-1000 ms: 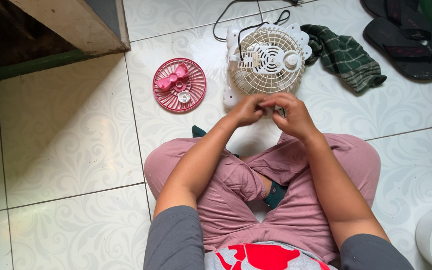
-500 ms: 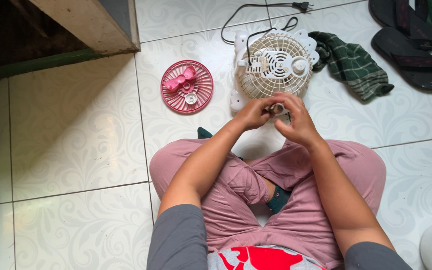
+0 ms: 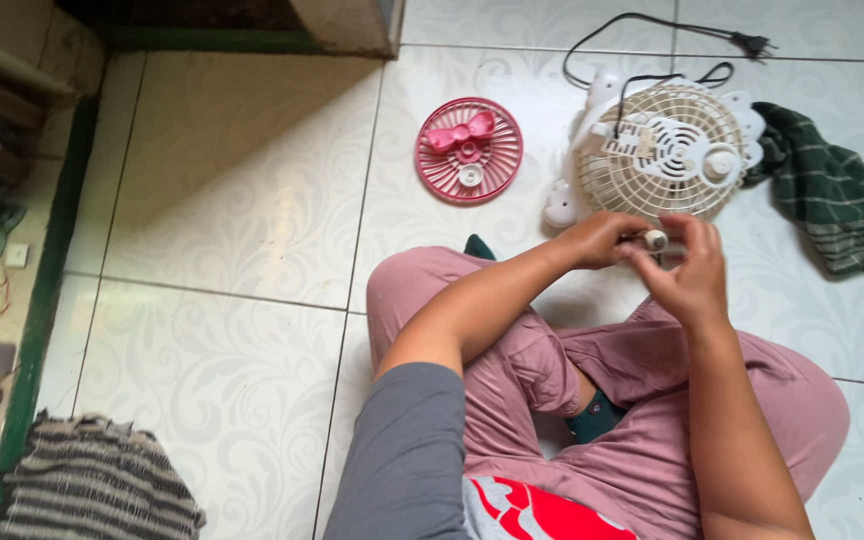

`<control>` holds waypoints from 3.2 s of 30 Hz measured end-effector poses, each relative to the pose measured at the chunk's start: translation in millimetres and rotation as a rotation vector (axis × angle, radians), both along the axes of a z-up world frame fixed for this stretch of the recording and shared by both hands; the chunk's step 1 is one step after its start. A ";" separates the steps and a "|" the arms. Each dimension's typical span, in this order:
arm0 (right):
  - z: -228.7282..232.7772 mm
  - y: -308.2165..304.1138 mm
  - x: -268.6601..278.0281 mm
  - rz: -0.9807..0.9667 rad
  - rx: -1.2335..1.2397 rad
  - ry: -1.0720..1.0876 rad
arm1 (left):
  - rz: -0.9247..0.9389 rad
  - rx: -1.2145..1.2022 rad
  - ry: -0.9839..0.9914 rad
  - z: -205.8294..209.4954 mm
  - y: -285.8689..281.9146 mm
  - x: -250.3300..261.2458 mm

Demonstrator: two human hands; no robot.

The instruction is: The person sits on the floor and disassembles a small electric fan. They remove the front grille and fan blades, then use a screwdriver to loosen and remove screws from the rear housing.

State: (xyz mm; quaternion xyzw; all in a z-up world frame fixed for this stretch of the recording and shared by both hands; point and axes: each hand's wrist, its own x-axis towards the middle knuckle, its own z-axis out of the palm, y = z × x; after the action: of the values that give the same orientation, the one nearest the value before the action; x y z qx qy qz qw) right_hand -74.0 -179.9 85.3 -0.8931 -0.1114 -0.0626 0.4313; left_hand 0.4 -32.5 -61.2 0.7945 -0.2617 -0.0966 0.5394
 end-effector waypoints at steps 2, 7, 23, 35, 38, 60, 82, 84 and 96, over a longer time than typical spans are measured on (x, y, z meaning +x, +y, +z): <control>-5.2 1.0 1.1 -0.154 -0.079 0.190 | 0.009 -0.018 -0.006 -3.5 -1.5 -0.2; -4.2 -12.3 4.3 0.177 -0.053 -0.069 | -0.066 -0.039 0.115 -7.5 -0.2 3.9; -3.9 -18.3 6.2 0.158 -0.060 -0.274 | 0.033 0.030 0.034 26.2 6.7 -8.7; -1.8 -9.2 0.5 0.025 -0.038 -0.139 | -0.016 -0.090 0.260 21.4 8.5 -9.3; -11.2 -2.1 2.2 -0.223 -0.224 0.316 | 0.029 0.049 0.099 24.1 9.1 -10.5; -5.4 -12.1 0.1 0.057 0.042 -0.075 | 0.007 -0.008 0.103 45.5 9.7 -13.1; -19.7 -30.6 14.1 -0.144 0.068 -0.095 | 0.403 0.235 0.158 10.5 75.2 41.2; -18.2 -30.6 15.1 -0.174 0.117 -0.174 | 0.454 0.381 0.404 -8.2 90.7 41.2; -17.2 -31.7 25.3 -0.064 0.588 -0.095 | 0.287 0.142 0.995 -93.1 32.4 19.5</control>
State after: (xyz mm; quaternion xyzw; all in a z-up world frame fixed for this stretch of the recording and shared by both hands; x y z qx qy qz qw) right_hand -48.8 -211.6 68.1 -0.7290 -0.0803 -0.1473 0.6637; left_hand 19.9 -0.1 -154.3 0.7151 0.1448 -0.4050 0.5511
